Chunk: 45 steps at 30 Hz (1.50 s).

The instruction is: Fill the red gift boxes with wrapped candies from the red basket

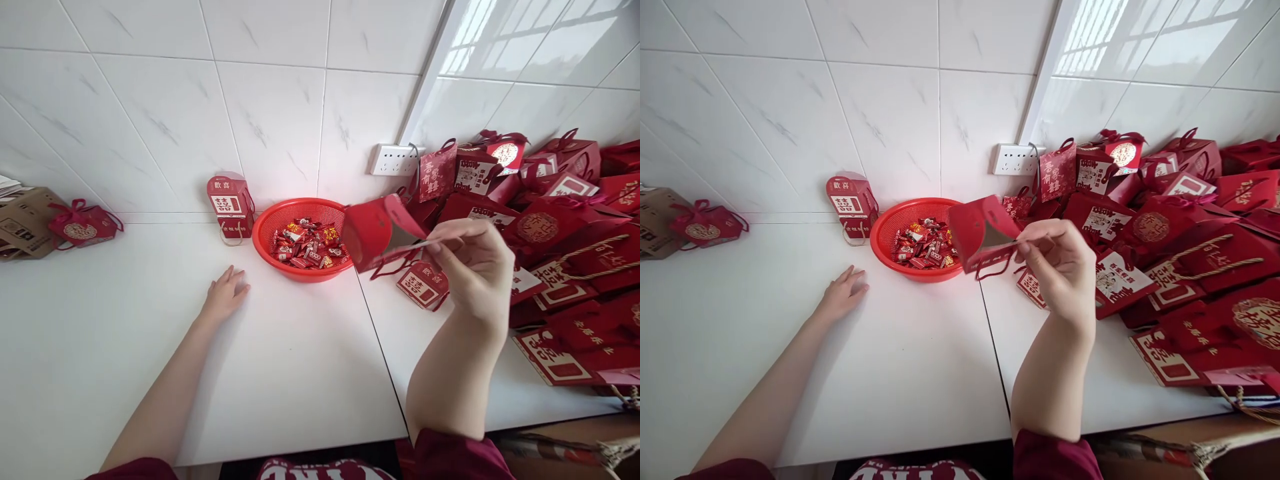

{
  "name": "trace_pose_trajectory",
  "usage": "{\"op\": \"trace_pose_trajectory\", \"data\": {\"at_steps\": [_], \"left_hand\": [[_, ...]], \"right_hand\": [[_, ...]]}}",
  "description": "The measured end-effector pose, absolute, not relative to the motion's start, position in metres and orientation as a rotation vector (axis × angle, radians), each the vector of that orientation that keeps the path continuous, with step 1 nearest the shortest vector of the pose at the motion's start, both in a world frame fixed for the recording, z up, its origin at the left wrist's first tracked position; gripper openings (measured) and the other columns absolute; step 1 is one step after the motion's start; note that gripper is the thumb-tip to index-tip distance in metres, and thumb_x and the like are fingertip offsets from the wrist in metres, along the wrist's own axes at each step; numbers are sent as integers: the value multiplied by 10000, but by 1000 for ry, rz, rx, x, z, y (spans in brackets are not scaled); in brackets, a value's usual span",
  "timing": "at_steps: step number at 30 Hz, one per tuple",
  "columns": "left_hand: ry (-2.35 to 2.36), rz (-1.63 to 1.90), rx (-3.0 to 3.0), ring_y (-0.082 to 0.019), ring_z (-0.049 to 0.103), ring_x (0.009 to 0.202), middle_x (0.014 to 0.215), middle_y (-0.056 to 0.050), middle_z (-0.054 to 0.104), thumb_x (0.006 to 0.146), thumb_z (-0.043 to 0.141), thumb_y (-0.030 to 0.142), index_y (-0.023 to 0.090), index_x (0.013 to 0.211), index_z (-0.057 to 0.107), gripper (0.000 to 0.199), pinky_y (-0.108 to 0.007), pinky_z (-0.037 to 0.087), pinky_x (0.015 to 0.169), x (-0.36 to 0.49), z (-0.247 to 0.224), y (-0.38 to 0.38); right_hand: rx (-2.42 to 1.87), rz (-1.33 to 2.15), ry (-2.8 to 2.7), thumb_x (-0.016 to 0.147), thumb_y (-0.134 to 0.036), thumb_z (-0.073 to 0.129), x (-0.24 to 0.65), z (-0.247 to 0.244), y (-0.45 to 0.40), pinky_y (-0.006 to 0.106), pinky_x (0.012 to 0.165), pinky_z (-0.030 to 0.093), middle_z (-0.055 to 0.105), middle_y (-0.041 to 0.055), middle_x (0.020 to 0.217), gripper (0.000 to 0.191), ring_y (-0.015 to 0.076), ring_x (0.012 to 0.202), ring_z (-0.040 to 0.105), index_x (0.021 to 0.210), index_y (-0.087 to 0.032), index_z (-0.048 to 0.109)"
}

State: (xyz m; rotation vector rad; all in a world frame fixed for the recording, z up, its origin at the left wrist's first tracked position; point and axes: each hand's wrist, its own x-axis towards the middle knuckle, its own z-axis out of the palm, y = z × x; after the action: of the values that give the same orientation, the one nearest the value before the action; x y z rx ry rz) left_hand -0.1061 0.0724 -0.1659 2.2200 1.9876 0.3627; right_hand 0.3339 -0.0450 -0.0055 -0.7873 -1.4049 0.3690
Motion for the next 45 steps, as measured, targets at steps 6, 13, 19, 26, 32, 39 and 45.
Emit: {"op": "trace_pose_trajectory", "data": {"at_steps": [6,13,19,26,32,39,45], "left_hand": [[1694,1069,2415,-284,498,1340,1496,-68,476,950,555,380,265,1388,529,453,-443,409,1131,-71,-85,9],[957,958,2300,-224,531,1294,1378,-56,561,960,545,188,287,1284,606,345,-392,436,1119,-25,-97,-42],[942,953,2152,-257,400,1416,1484,-79,462,936,602,235,282,1417,480,499,-439,382,1176,-9,-134,-43],[971,974,1970,-247,455,1378,1499,-84,460,972,557,279,283,1412,479,447,-394,446,1104,-16,-142,-38],[971,924,1904,-269,467,1360,1520,-93,436,974,549,297,269,1320,550,347,-363,474,1011,-16,-140,-35],[732,960,1453,-299,389,1427,1522,-95,440,939,603,249,232,1046,597,108,-457,377,1107,-11,-141,-36],[723,1081,1452,-308,412,1405,1384,-72,569,903,592,170,184,644,603,260,-468,360,1116,-19,-147,-33]], "right_hand": [[-667,857,-2038,927,-46,532,298,-16,-62,303,699,535,663,47,928,223,166,856,633,962,-222,664],[-910,975,-1960,925,-59,461,268,-105,-58,319,783,506,662,54,989,249,173,903,633,930,-212,657],[-909,1101,-1646,999,-281,526,271,-133,-56,344,891,485,645,74,1029,185,197,985,614,886,-210,655],[-860,1184,-1788,948,-253,630,276,-141,-57,376,900,513,621,64,1071,78,200,1010,617,1020,-250,660],[-1058,713,-1995,910,-263,688,265,-145,-58,524,1125,371,462,93,1378,239,285,1339,425,1141,-320,703],[-937,514,-2006,894,-209,703,257,-152,-56,520,1104,420,524,80,1391,42,288,1350,435,892,-245,682],[-914,487,-2076,945,-207,630,260,-149,-61,424,979,528,584,100,1318,210,245,1202,575,1141,-262,680]]}}
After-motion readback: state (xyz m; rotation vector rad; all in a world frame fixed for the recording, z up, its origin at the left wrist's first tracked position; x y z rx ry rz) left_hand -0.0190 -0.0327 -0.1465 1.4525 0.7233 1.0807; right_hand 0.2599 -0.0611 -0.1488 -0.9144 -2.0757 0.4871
